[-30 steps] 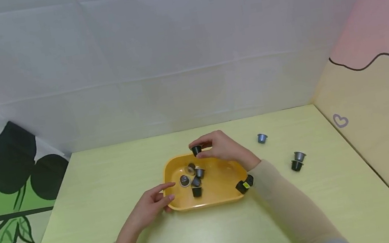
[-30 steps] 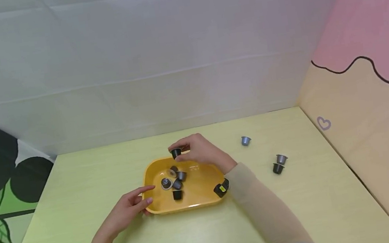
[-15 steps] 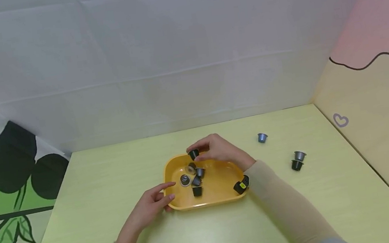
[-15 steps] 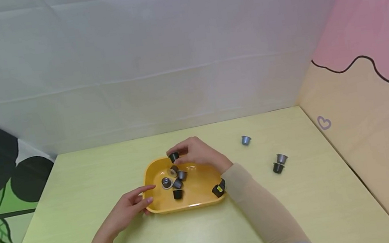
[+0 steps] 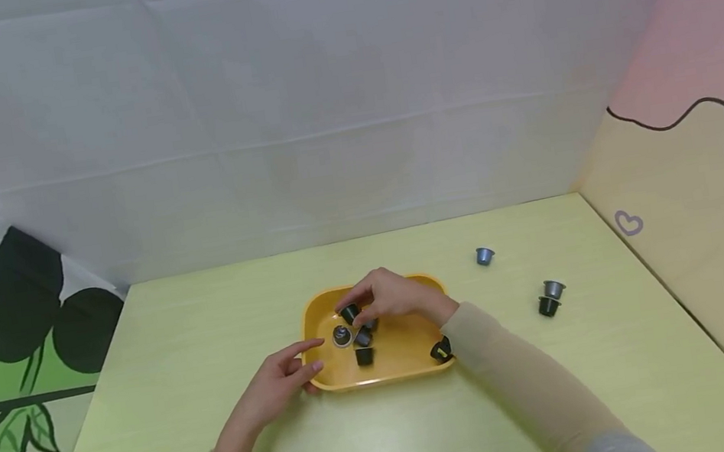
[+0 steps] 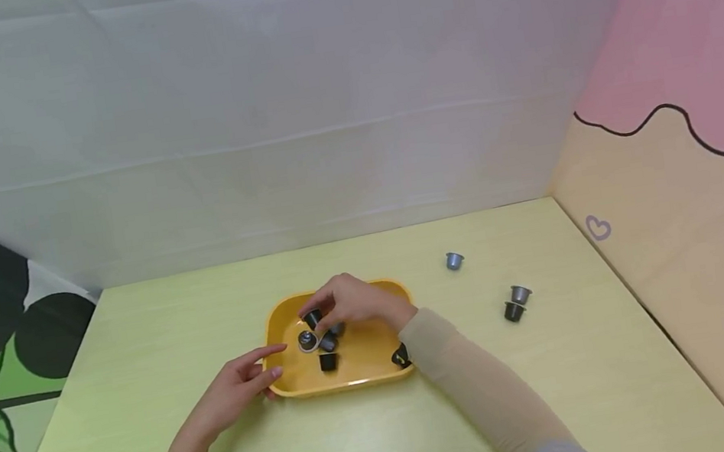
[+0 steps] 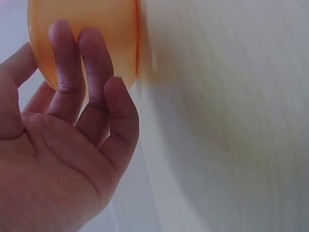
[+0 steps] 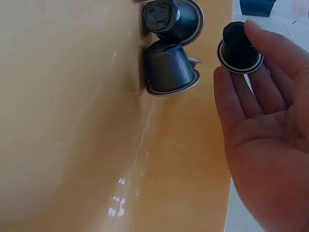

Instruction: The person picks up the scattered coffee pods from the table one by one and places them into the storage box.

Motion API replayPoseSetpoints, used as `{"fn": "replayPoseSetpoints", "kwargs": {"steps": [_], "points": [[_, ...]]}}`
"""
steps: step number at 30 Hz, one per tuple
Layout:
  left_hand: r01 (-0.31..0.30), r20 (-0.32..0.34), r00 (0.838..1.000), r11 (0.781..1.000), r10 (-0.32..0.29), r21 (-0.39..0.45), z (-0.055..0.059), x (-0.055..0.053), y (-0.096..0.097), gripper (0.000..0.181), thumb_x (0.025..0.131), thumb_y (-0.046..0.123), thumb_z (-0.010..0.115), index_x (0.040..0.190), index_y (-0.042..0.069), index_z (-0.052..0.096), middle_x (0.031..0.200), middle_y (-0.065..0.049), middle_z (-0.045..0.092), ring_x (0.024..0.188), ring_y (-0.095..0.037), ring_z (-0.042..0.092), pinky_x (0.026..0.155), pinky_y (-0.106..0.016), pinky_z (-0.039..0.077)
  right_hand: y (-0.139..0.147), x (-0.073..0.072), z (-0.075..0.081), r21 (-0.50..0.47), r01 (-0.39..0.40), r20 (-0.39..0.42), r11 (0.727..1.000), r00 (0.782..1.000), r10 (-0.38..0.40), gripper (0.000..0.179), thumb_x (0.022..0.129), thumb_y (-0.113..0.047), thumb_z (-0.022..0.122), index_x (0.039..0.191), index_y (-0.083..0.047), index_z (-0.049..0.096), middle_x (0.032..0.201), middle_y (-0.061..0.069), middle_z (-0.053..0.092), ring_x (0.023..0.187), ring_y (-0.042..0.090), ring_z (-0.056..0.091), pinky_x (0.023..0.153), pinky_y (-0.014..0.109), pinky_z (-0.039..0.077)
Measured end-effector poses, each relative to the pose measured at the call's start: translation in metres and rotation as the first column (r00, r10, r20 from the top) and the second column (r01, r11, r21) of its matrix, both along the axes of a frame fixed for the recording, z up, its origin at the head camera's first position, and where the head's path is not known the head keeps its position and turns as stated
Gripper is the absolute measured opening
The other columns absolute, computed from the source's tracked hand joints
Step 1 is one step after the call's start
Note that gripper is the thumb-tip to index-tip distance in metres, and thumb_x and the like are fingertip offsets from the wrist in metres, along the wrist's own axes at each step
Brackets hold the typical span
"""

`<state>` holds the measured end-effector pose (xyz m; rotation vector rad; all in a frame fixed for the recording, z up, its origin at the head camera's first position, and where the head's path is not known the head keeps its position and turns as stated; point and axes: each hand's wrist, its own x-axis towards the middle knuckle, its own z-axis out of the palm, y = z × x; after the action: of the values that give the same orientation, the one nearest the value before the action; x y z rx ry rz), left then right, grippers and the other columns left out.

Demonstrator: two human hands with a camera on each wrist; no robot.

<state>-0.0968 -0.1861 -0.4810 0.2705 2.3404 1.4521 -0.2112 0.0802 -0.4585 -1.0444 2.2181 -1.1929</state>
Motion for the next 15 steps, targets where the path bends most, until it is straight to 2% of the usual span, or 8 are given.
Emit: {"fn": "replayPoseSetpoints", "kwargs": {"steps": [3, 10, 15], "points": [[0.01, 0.001, 1.0, 1.0, -0.01, -0.002, -0.0007, -0.0007, -0.0006, 0.05, 0.098, 0.032, 0.065, 0.142, 0.01, 0.055, 0.074, -0.014, 0.067, 0.056, -0.014, 0.045, 0.054, -0.026, 0.029, -0.0012, 0.0007, -0.0018, 0.01, -0.004, 0.003, 1.0, 1.0, 0.004, 0.033, 0.085, -0.009, 0.08, 0.118, -0.011, 0.075, 0.105, -0.009, 0.073, 0.085, 0.01, 0.061, 0.075, 0.025, 0.048], [0.018, -0.008, 1.0, 1.0, -0.018, -0.009, -0.002, -0.0016, -0.0008, 0.05, 0.098, 0.031, 0.065, 0.142, 0.01, 0.055, 0.074, -0.014, 0.067, 0.056, -0.013, 0.044, 0.055, -0.025, 0.029, -0.0007, 0.0014, -0.003, 0.011, 0.002, 0.003, 1.0, 1.0, -0.002, 0.033, 0.085, -0.008, 0.08, 0.118, -0.01, 0.075, 0.11, -0.007, 0.072, 0.098, 0.013, 0.065, 0.088, 0.03, 0.05], [0.02, -0.022, 1.0, 1.0, -0.021, -0.005, -0.0008, -0.0011, -0.0008, 0.05, 0.098, 0.031, 0.065, 0.142, 0.008, 0.055, 0.073, -0.015, 0.067, 0.055, -0.012, 0.043, 0.054, -0.025, 0.028, -0.0009, 0.0001, -0.0054, 0.016, 0.009, 0.012, 1.0, 1.0, -0.009, 0.034, 0.085, -0.009, 0.08, 0.118, -0.009, 0.074, 0.111, -0.007, 0.072, 0.103, 0.011, 0.065, 0.092, 0.033, 0.05]]}}
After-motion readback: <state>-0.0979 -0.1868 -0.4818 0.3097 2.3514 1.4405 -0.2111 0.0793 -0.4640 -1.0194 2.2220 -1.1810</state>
